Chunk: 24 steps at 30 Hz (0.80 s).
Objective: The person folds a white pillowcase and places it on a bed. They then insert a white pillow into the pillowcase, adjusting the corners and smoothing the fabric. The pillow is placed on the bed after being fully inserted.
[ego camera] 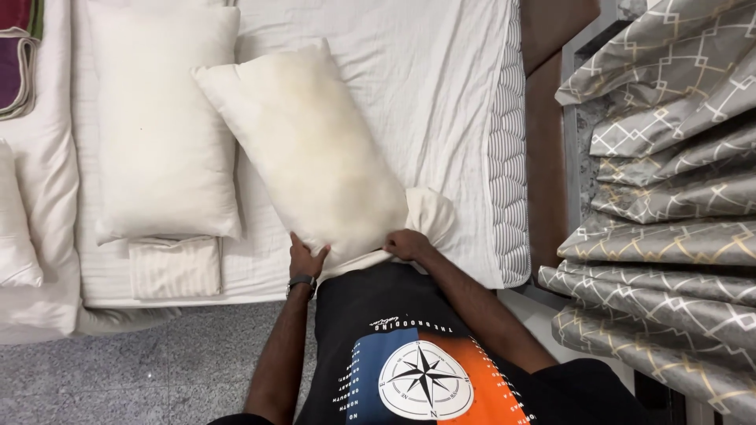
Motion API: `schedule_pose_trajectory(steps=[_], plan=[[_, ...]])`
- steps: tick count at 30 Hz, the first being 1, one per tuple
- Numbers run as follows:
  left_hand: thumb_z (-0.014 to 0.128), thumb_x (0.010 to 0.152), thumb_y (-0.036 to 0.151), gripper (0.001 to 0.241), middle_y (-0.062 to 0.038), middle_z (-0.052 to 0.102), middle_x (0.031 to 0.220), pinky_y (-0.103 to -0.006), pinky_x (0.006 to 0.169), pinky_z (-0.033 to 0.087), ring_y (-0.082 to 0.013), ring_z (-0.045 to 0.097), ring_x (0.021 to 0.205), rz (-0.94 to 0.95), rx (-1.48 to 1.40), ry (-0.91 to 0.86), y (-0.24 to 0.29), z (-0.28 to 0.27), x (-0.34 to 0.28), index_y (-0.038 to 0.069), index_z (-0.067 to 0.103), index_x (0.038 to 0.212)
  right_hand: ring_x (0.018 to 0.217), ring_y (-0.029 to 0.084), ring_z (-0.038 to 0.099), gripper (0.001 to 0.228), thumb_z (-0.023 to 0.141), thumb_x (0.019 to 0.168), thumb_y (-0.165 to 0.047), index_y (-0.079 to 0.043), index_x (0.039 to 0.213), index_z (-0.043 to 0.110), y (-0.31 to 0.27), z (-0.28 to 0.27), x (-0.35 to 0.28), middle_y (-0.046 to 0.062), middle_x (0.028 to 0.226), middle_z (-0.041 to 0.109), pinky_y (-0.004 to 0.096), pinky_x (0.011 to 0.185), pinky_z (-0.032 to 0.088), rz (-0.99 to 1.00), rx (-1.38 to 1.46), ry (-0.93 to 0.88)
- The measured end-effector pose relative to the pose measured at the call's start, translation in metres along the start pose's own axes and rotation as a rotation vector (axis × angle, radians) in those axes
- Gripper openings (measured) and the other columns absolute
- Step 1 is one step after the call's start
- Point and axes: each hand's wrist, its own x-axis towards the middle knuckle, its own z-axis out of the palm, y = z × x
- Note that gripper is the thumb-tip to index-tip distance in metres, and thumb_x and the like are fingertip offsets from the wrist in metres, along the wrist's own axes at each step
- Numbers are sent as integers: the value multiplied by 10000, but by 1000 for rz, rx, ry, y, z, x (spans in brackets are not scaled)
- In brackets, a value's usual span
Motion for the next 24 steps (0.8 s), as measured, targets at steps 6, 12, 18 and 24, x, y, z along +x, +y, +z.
schedule_pose_trajectory(steps=[6, 12, 18, 24], plan=[[875, 752, 496, 1030, -280, 640, 1333, -454, 1004, 557, -368, 670, 1167, -18, -186, -22, -5, 1, 2, -35, 406, 1500, 1076, 306, 706, 492, 685, 922, -441, -76, 1251, 699, 87, 37, 25, 145, 1174, 746, 435, 959, 548, 253, 14, -69], [786, 734, 562, 976, -293, 674, 1343, -510, 863, 630, -419, 733, 1068, -296, -45, -271, 22, -15, -7, -31, 490, 1450, 1390, 315, 481, 968, 790, 889, -287, -27, 1592, 178, 86, 30, 30, 190, 1515, 478, 424, 1158, 389, 192, 505, 154], [982, 579, 249, 1329, -275, 508, 1431, -421, 1072, 537, -368, 579, 1301, -153, 21, -275, -35, 22, 25, -69, 69, 1491, 1416, 316, 444, 1135, 901, 783, -132, 35, 1575, 105, 82, 22, 36, 228, 1541, 395, 417, 1182, 427, 360, 690, 268], [746, 751, 64, 1041, -301, 562, 1391, -445, 1086, 496, -412, 602, 1269, -194, 44, -197, -43, 32, 30, -13, 87, 1553, 1194, 255, 650, 837, 800, 786, -145, -37, 1506, 388, 56, -14, 3, 151, 1349, 639, 410, 1062, 524, 317, 738, 211]])
